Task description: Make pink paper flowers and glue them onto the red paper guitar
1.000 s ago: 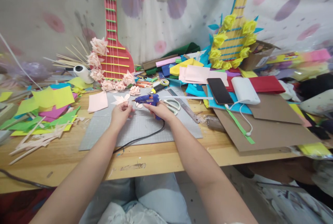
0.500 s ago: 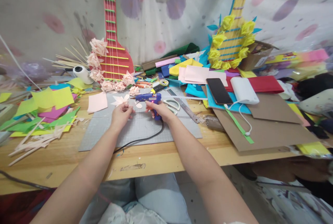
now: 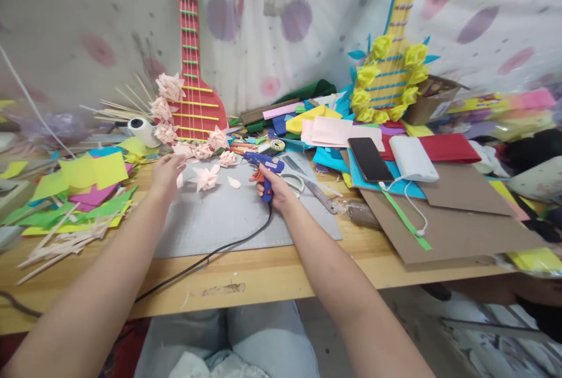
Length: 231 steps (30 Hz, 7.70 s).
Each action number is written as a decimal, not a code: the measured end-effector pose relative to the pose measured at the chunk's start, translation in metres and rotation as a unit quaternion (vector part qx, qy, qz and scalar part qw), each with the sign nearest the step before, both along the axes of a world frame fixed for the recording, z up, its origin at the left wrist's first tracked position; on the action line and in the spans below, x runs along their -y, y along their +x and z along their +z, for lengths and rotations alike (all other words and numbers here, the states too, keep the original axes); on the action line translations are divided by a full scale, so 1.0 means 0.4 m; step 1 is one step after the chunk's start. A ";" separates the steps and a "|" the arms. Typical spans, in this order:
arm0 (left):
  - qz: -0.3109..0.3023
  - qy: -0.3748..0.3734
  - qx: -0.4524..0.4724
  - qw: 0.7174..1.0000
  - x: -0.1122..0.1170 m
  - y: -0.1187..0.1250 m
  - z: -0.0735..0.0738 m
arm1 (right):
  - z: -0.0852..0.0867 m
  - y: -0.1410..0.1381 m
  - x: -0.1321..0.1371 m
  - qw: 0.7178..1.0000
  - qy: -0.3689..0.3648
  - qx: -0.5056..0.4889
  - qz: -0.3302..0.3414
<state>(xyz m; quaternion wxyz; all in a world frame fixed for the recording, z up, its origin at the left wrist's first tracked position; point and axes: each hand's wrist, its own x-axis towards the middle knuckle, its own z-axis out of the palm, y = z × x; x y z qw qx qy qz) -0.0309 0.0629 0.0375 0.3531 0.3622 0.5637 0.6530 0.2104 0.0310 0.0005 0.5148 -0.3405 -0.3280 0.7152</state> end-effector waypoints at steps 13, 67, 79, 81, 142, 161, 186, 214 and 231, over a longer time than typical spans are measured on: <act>-0.210 -0.262 0.030 0.941 0.092 -0.052 0.058 | -0.013 -0.003 -0.007 1.000 -0.004 0.015 0.006; -0.195 -0.064 -0.621 0.756 0.153 -0.062 0.063 | -0.007 -0.006 0.006 0.999 0.010 0.033 0.017; -0.248 -0.064 -0.318 0.913 0.133 -0.042 0.036 | -0.007 -0.006 0.004 0.999 0.011 0.031 0.022; -0.241 -0.064 -0.284 0.926 0.119 -0.048 0.025 | -0.008 -0.005 0.003 0.999 0.008 0.033 0.020; -0.372 -0.284 -0.157 0.870 0.047 -0.018 0.094 | -0.006 -0.008 0.001 1.000 0.000 0.021 0.022; -0.341 -0.354 -0.236 0.838 0.048 -0.027 0.088 | 0.000 -0.007 0.003 0.999 0.009 0.035 0.028; -0.294 -0.331 -0.270 0.855 0.039 0.034 0.057 | -0.008 -0.006 -0.001 0.999 0.017 0.032 0.030; -0.214 -0.321 -0.325 0.863 0.017 -0.021 0.065 | -0.004 -0.008 0.001 0.999 0.005 0.029 0.016; -0.376 -0.189 -0.697 0.581 -0.102 0.179 0.039 | 0.004 -0.006 -0.004 0.999 -0.015 -0.008 -0.039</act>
